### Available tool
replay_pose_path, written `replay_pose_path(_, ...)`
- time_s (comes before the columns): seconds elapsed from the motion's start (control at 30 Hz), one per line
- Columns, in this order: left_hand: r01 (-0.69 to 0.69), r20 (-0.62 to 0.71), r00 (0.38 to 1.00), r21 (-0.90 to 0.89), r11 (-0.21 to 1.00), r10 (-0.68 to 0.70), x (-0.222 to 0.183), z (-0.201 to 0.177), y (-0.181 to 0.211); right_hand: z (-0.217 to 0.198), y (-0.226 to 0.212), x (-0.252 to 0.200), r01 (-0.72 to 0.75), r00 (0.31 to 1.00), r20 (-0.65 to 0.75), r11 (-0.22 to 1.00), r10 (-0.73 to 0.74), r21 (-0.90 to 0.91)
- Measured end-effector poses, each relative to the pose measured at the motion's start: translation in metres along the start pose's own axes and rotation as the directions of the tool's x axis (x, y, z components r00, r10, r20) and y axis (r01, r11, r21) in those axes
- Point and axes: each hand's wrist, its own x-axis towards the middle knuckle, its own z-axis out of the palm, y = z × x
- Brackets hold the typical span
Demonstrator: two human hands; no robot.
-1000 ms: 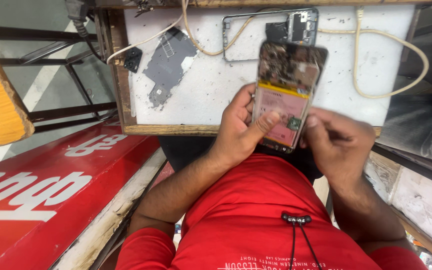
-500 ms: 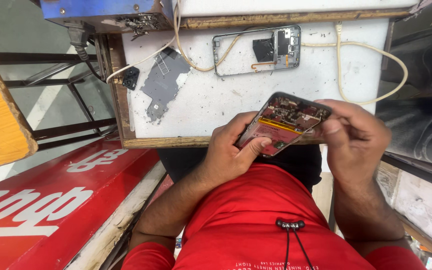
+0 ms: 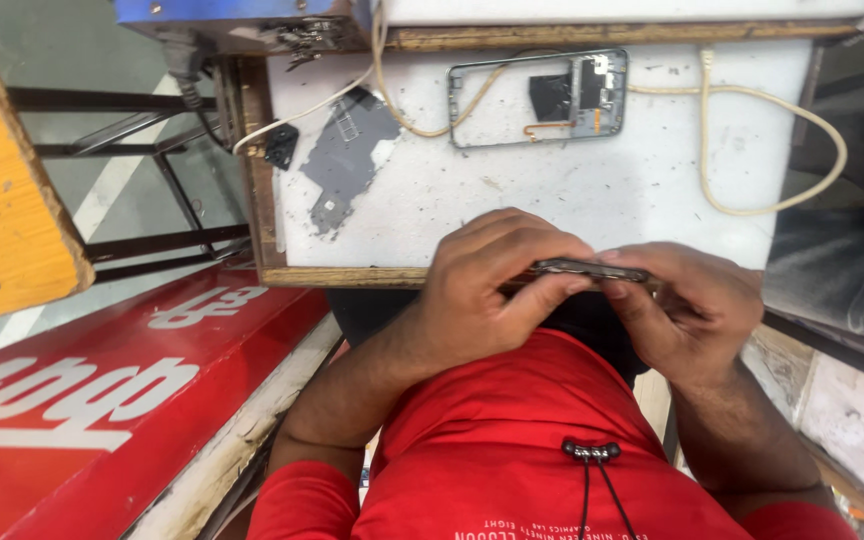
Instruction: The person handles a smartphone battery and a disassembled phone on a workbench. They remove the battery, place it aside, and then use a cotton swab to clean the internal components of the phone.
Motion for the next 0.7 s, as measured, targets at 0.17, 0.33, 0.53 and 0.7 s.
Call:
replay_pose_path(0.17, -0.071, -0.037, 0.997, 0.006, 0.997, 0.071, 0.005, 0.012, -0.002, 0.000, 0.002, 0.004, 0.127, 0.992, -0.015, 0.992, -0.127, -0.020)
replay_pose_path(0.33, -0.143, -0.075, 0.986, 0.052, 0.988, 0.147, 0.003, 0.019, -0.007, 0.002, 0.005, 0.003, 0.149, 0.988, -0.021, 0.986, -0.151, -0.077)
replay_pose_path(0.53, -0.053, -0.055, 0.997, -0.008, 0.999, 0.053, 0.006, 0.016, -0.009, 0.007, 0.008, 0.009, 0.129, 0.990, -0.042, 0.987, -0.133, -0.097)
replay_pose_path(0.7, 0.000, -0.087, 0.996, 0.004, 1.000, 0.000, 0.002, 0.022, -0.018, 0.012, 0.013, 0.009, 0.150, 0.987, -0.034, 0.982, -0.155, -0.117)
